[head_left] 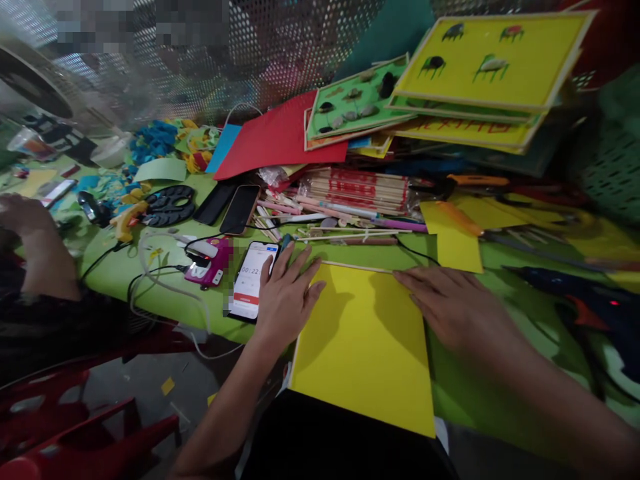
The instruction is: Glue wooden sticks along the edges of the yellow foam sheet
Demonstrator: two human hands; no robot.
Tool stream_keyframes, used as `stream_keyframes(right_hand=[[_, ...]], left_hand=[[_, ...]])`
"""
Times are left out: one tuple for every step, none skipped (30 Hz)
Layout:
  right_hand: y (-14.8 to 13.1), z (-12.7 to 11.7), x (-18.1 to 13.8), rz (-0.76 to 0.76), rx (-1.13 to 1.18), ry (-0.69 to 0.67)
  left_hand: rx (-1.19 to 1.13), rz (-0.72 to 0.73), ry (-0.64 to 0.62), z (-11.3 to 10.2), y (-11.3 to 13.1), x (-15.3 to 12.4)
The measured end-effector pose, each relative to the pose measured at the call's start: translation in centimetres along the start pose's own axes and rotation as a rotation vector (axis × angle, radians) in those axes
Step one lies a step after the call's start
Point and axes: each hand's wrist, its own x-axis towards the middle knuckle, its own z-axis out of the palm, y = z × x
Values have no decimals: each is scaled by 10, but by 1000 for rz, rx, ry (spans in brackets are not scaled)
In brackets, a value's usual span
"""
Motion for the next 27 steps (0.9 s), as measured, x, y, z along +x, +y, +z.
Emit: stream_keyframes(right_hand=[[0,0,0,-3,-5,-4],[0,-1,1,-5,-8,-8],[-1,-1,1,-7,-7,-14],[-1,-2,1,-5,-3,-20],[-1,-2,2,0,4,-26],[-1,-2,2,2,13,-31],[-1,-2,2,1,26,-30],[0,-3,2,1,41,-22],[2,-4,2,7,59,-7],[5,-6,2,19,75,13],[8,-9,1,41,91,37],[12,-13,1,70,106,63],[16,-17,0,105,117,84],[19,-22,-1,140,124,98],[22,-26,-1,164,131,112],[24,-29,-2,175,137,121],[26,-31,-2,176,145,119],[27,-32,-2,164,151,115],[27,-31,-2,147,157,106],[26,-30,-2,129,161,94],[25,-28,-2,115,161,79],[24,-26,-2,104,158,66],[23,-24,-2,91,154,59],[23,-22,-1,78,148,51],[22,-20,-1,68,141,45],[21,-19,-1,56,132,43],[21,-17,-2,45,122,42]], left_hand=[[4,0,0,0,1,0],[7,-1,0,0,1,1],[7,-2,3,0,2,1],[7,-1,6,0,1,1],[5,2,10,0,1,2],[2,5,16,0,0,2],[-3,11,24,1,0,2],[-9,18,30,1,-1,2],[-16,25,38,2,-2,2],[-24,32,49,2,-3,2],[-32,41,63,2,-4,1],[-41,48,75,2,-5,2],[-51,51,88,2,-5,2],[-62,53,100,2,-5,2],[-72,52,108,2,-6,2],[-78,51,109,3,-6,2],[-81,50,109,3,-6,2],[-81,51,109,3,-7,2],[-80,53,107,4,-7,2],[-79,54,104,5,-7,2],[-78,56,100,5,-7,2],[-78,56,96,6,-7,2],[-76,55,90,6,-7,2],[-73,51,83,7,-7,3],[-68,47,78,7,-6,3],[-62,42,73,7,-6,3],[-57,36,69,7,-5,3]])
